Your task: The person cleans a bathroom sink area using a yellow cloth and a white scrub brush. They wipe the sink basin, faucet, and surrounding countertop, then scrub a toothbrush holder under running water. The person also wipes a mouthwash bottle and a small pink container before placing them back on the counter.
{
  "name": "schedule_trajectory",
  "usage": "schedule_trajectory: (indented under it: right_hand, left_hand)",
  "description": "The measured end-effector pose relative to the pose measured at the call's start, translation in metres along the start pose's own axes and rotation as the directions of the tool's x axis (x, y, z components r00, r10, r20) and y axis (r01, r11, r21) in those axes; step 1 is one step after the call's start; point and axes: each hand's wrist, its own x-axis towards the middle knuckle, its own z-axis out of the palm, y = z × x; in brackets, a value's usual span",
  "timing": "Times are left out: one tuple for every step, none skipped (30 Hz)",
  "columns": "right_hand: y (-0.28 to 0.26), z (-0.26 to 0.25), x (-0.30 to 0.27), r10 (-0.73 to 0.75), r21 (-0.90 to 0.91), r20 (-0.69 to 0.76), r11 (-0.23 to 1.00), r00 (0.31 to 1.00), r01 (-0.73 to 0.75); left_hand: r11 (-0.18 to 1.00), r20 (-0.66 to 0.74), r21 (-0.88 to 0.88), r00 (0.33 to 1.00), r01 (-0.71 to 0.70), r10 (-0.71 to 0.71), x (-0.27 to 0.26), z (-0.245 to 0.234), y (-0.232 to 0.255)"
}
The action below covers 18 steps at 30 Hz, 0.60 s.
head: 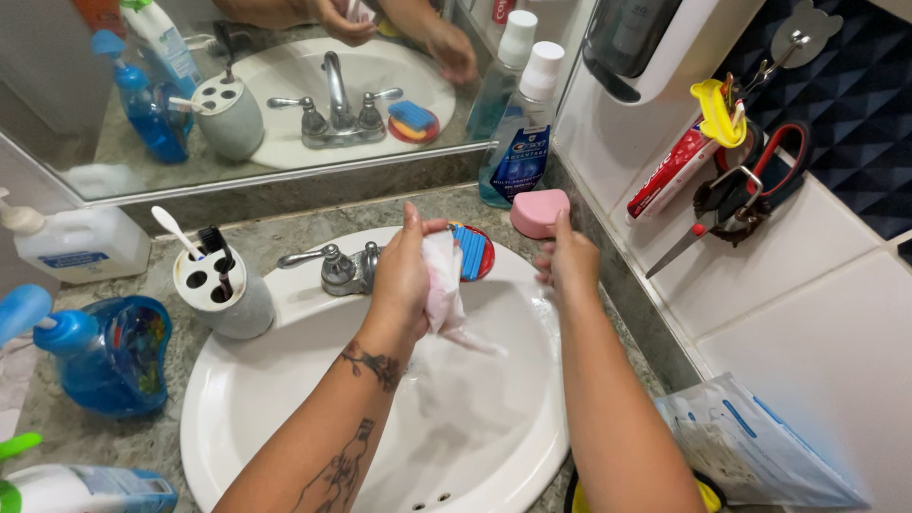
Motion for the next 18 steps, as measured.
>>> schedule_trajectory:
  right_hand:
    - [-0.002,-0.009,-0.022,-0.013,-0.055,0.118,0.998,0.993,0.02]
    - [-0.003,-0.019,-0.045,0.071,-0.144,0.206,0.989,0.976,-0.042]
    - [-0.004,-0.025,-0.069,0.161,-0.234,0.283,0.968,0.945,-0.094]
    - [-0.003,-0.026,-0.091,0.221,-0.311,0.34,0.944,0.914,-0.112]
    - [-0.001,-0.026,-0.111,0.282,-0.385,0.39,0.915,0.877,-0.123]
    - [0.002,-0.025,-0.129,0.317,-0.327,0.437,0.928,0.842,-0.18]
    - [0.005,-0.025,-0.145,0.346,-0.27,0.485,0.933,0.804,-0.239]
    - [0.008,-0.025,-0.157,0.368,-0.214,0.532,0.93,0.762,-0.299]
    - [0.01,-0.024,-0.164,0.299,-0.078,0.557,0.948,0.775,-0.309]
    - [0.012,-0.022,-0.169,0.226,0.059,0.571,0.947,0.789,-0.315]
    - [0.012,-0.022,-0.173,0.153,0.195,0.577,0.928,0.802,-0.317]
    - [0.011,-0.025,-0.175,0.111,0.24,0.575,0.924,0.811,-0.296]
    - [0.007,-0.029,-0.176,0.069,0.285,0.57,0.918,0.819,-0.276]
    - [0.003,-0.031,-0.178,0.027,0.33,0.564,0.909,0.825,-0.256]
    - [-0.001,-0.033,-0.181,0.008,0.339,0.564,0.909,0.826,-0.241]
    - [-0.004,-0.037,-0.185,-0.011,0.349,0.563,0.909,0.826,-0.226]
    - [-0.007,-0.039,-0.189,-0.031,0.359,0.564,0.909,0.825,-0.211]
    - [-0.007,-0.039,-0.192,-0.081,0.346,0.593,0.924,0.801,-0.162]
  left_hand:
    - [0.999,-0.016,-0.014,0.999,-0.046,0.046,0.002,-0.002,-0.001]
    - [0.995,-0.033,-0.027,0.995,-0.092,0.091,0.003,-0.003,-0.002]
    - [0.992,-0.064,-0.035,0.991,-0.123,0.121,0.005,-0.004,-0.004]
    - [0.987,-0.096,-0.041,0.984,-0.155,0.151,0.006,-0.005,-0.006]
    - [0.981,-0.126,-0.046,0.976,-0.187,0.18,0.006,-0.005,-0.008]
    - [0.976,-0.144,-0.03,0.967,-0.215,0.208,0.005,-0.005,-0.012]
    - [0.97,-0.161,-0.015,0.958,-0.242,0.237,0.003,-0.004,-0.015]
    - [0.963,-0.177,0.001,0.948,-0.269,0.265,0.0,-0.003,-0.018]
    - [0.965,-0.164,0.059,0.951,-0.256,0.262,-0.004,-0.002,-0.022]
    - [0.963,-0.151,0.116,0.954,-0.243,0.259,-0.01,-0.002,-0.025]
    - [0.957,-0.139,0.174,0.956,-0.232,0.257,-0.017,-0.002,-0.028]
    - [0.95,-0.13,0.21,0.957,-0.231,0.261,-0.023,-0.002,-0.031]
    - [0.942,-0.119,0.247,0.957,-0.229,0.264,-0.029,-0.003,-0.033]
    - [0.932,-0.109,0.283,0.957,-0.228,0.268,-0.034,-0.003,-0.035]
    - [0.922,-0.102,0.3,0.952,-0.246,0.288,-0.039,-0.003,-0.037]
    - [0.911,-0.095,0.317,0.947,-0.264,0.308,-0.042,-0.004,-0.039]
    - [0.899,-0.087,0.334,0.941,-0.283,0.328,-0.045,-0.004,-0.04]
    - [0.903,-0.077,0.324,0.943,-0.282,0.322,-0.047,-0.004,-0.041]
